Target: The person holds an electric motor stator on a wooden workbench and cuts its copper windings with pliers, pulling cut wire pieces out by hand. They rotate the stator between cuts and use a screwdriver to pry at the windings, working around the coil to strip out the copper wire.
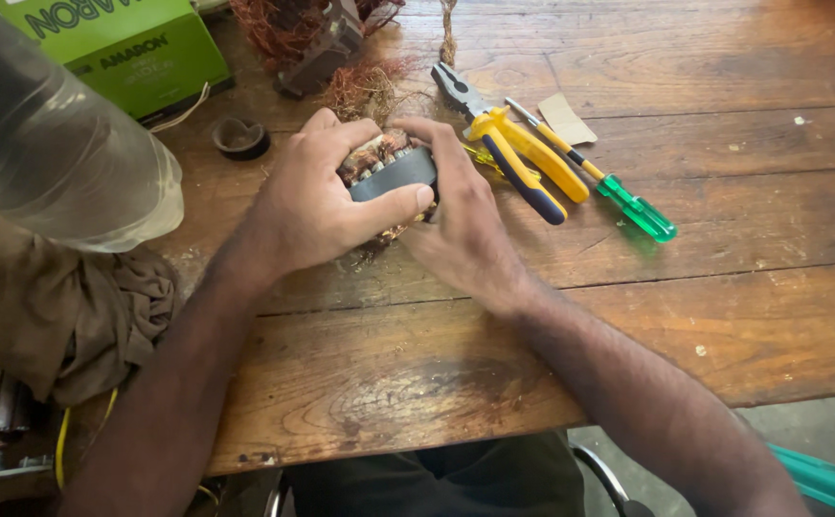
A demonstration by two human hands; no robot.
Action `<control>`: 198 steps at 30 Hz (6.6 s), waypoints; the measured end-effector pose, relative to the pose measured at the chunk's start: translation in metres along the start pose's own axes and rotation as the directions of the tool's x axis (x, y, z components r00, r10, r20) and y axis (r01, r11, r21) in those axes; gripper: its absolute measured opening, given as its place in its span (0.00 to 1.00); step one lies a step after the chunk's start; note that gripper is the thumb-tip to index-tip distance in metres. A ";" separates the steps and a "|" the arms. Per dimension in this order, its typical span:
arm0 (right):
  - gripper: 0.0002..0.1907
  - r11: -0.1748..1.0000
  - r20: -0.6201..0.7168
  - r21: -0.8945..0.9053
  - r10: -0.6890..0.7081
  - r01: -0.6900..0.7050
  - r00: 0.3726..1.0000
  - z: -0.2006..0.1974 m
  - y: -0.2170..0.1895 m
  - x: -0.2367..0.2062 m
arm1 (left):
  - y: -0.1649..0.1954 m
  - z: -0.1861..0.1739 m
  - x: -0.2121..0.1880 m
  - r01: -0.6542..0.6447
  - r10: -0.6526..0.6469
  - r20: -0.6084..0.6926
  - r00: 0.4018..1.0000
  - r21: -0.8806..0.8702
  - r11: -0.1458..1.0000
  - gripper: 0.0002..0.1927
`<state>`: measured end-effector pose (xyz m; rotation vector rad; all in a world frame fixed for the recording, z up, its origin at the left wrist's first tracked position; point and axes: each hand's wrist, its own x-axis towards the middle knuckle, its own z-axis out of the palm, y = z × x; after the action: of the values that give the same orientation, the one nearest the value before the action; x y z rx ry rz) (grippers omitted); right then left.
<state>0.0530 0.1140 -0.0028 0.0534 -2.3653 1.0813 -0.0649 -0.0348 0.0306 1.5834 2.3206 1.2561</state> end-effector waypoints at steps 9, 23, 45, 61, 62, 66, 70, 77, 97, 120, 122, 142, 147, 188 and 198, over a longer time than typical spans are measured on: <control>0.36 0.999 0.014 0.035 0.007 -0.007 1.000 0.000 0.002 0.003 | -0.001 -0.001 -0.001 0.033 -0.034 0.013 0.999 0.036 0.999 0.29; 0.32 0.996 0.065 0.089 -0.026 0.020 0.998 -0.005 0.005 0.006 | 0.015 -0.013 0.005 0.157 -0.149 0.117 0.982 -0.055 0.986 0.27; 0.28 0.982 0.010 0.130 0.136 -0.136 0.991 0.001 0.002 0.007 | -0.014 -0.001 0.007 0.124 -0.090 0.131 0.987 -0.286 0.950 0.23; 0.36 0.994 -0.010 0.081 0.072 -0.071 0.997 0.000 0.001 0.001 | -0.018 0.000 0.009 0.040 -0.029 0.085 0.996 -0.128 0.991 0.27; 0.36 0.996 -0.016 0.078 0.045 -0.044 0.999 0.000 0.002 0.001 | -0.016 0.000 0.009 0.049 -0.039 0.096 0.995 -0.106 0.993 0.27; 0.34 0.994 0.000 0.081 0.067 -0.067 0.998 0.001 0.003 0.004 | -0.009 -0.007 0.013 0.128 -0.115 0.174 0.978 -0.064 0.990 0.25; 0.34 0.991 0.007 0.086 0.104 -0.104 0.995 0.003 0.004 0.005 | -0.005 -0.008 0.012 0.223 -0.194 0.216 0.957 -0.116 0.968 0.23; 0.36 0.995 0.016 0.072 0.068 -0.069 0.998 0.006 0.004 0.003 | -0.018 -0.003 0.006 -0.050 0.053 0.059 0.997 -0.062 0.997 0.21; 0.42 0.989 0.032 -0.065 0.135 -0.132 0.990 0.001 0.005 0.005 | -0.020 -0.003 0.006 0.021 -0.020 0.061 0.998 -0.005 1.000 0.29; 0.43 0.982 0.026 -0.075 0.174 -0.172 0.984 -0.002 0.007 -0.003 | -0.033 -0.005 0.011 0.200 -0.161 0.155 0.975 -0.289 0.936 0.24; 0.43 0.986 -0.027 -0.159 0.036 -0.040 0.999 -0.002 0.008 -0.005 | -0.029 -0.007 0.010 0.210 -0.182 0.135 0.974 -0.240 0.948 0.24; 0.34 0.970 -0.081 -0.207 -0.145 0.125 0.986 0.006 0.028 -0.008 | -0.042 -0.017 0.008 0.149 -0.101 0.141 0.985 -0.387 0.910 0.22; 0.38 0.964 -0.080 -0.234 -0.146 0.124 0.986 0.005 0.024 -0.009 | -0.049 -0.017 0.008 0.105 -0.042 0.144 0.989 -0.468 0.878 0.25; 0.29 0.986 -0.050 -0.084 -0.149 0.144 0.988 -0.004 0.042 -0.012 | -0.013 -0.018 0.021 0.131 -0.080 0.143 0.987 -0.394 0.910 0.23; 0.15 0.978 -0.119 -0.148 -0.164 0.146 0.979 -0.010 0.038 -0.013 | -0.006 -0.010 0.023 0.146 -0.124 0.080 0.989 -0.401 0.904 0.22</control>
<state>0.0587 0.1446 -0.0304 0.1117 -2.2701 0.8203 -0.0846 -0.0231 0.0412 1.2778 1.9298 1.5172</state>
